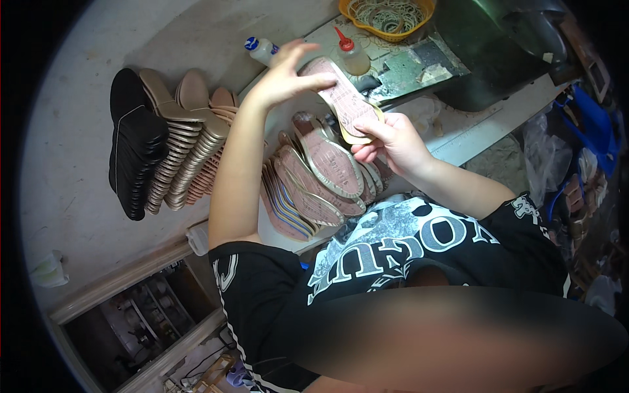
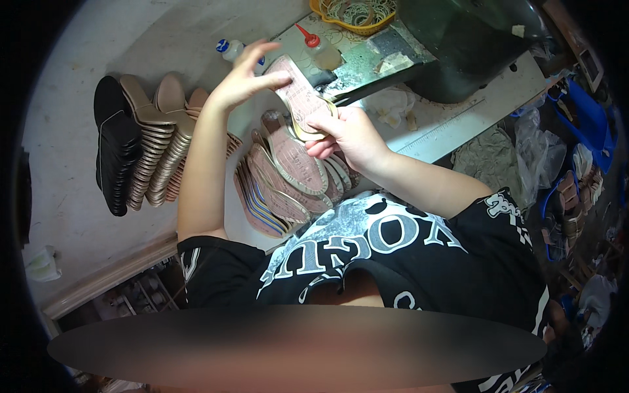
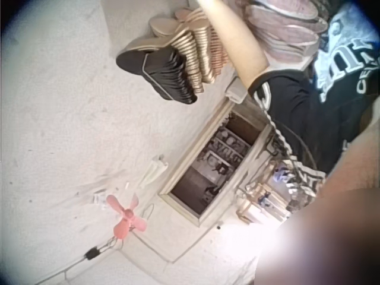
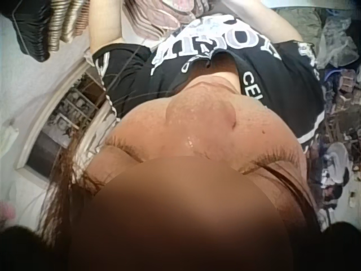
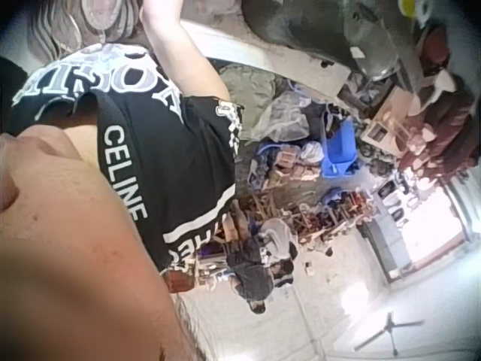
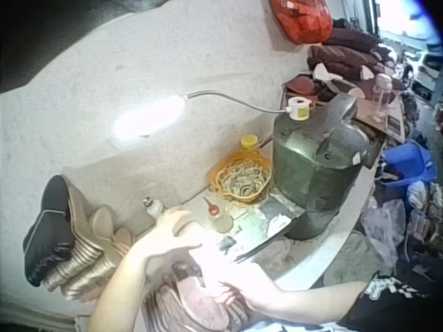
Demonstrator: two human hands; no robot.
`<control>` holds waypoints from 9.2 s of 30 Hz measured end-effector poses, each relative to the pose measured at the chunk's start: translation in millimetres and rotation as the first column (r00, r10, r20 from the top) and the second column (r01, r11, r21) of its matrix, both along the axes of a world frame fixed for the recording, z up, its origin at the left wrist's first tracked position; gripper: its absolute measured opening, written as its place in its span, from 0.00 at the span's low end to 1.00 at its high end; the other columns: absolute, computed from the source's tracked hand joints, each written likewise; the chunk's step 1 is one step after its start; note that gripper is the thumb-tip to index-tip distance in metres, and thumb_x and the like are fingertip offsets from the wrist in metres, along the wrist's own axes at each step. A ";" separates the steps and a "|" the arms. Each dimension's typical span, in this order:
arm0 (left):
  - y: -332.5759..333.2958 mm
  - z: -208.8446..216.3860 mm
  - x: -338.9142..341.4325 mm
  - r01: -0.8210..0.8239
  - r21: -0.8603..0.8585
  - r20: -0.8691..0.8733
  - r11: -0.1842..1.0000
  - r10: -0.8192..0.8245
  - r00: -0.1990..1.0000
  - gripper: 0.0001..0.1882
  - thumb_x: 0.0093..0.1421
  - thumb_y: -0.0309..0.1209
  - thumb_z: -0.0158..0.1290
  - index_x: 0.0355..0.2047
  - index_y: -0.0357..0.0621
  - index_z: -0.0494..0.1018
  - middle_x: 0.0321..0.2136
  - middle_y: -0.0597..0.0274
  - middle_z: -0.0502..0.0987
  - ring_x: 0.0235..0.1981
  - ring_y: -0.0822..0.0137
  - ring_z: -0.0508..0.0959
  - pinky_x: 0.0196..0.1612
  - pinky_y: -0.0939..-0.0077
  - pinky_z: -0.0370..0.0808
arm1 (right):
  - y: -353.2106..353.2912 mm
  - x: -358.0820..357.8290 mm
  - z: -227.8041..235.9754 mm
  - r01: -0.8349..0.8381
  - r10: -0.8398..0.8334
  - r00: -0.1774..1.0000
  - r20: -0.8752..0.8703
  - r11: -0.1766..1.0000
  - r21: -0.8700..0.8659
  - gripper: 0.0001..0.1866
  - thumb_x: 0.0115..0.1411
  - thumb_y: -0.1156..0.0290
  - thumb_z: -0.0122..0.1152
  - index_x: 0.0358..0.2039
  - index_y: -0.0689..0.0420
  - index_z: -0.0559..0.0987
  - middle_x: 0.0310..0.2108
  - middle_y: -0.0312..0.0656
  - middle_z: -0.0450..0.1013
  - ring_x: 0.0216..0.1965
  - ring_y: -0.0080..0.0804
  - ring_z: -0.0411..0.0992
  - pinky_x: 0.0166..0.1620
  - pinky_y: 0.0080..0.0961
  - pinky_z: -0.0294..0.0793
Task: The person is inspecting and sorting shoe insoles.
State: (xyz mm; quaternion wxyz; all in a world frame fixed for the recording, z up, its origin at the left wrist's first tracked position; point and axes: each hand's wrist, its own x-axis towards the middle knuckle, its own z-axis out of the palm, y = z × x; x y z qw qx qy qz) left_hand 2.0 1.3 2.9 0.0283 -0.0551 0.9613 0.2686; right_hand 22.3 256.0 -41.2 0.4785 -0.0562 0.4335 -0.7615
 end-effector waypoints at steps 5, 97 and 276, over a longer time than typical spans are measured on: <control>9.6 4.4 -22.4 0.572 0.100 0.126 0.814 -0.581 0.804 0.28 0.42 0.47 0.66 0.41 0.47 0.73 0.48 0.53 0.69 0.54 0.58 0.64 0.55 0.65 0.63 | -8.6 -1.8 2.6 0.035 -0.036 0.999 0.029 0.999 0.019 0.17 0.59 0.59 0.58 0.31 0.64 0.77 0.23 0.43 0.76 0.21 0.23 0.75 0.25 0.14 0.74; 156.7 11.8 113.3 0.109 0.949 -0.280 0.296 0.626 0.728 0.14 0.65 0.28 0.45 0.48 0.39 0.60 0.35 0.56 0.74 0.33 0.70 0.76 0.38 0.78 0.75 | 33.5 9.0 68.8 0.144 0.002 0.448 -0.894 0.987 0.074 0.10 0.53 0.69 0.67 0.30 0.60 0.76 0.24 0.35 0.73 0.25 0.15 0.70 0.26 0.14 0.69; 156.2 5.8 172.2 0.002 0.993 0.028 -0.116 0.261 0.965 0.12 0.60 0.31 0.53 0.38 0.33 0.72 0.27 0.59 0.78 0.25 0.74 0.77 0.30 0.83 0.74 | 26.3 38.8 6.7 -0.482 0.415 0.870 -0.267 0.829 -0.283 0.13 0.62 0.63 0.57 0.33 0.62 0.76 0.25 0.36 0.74 0.26 0.21 0.73 0.30 0.17 0.73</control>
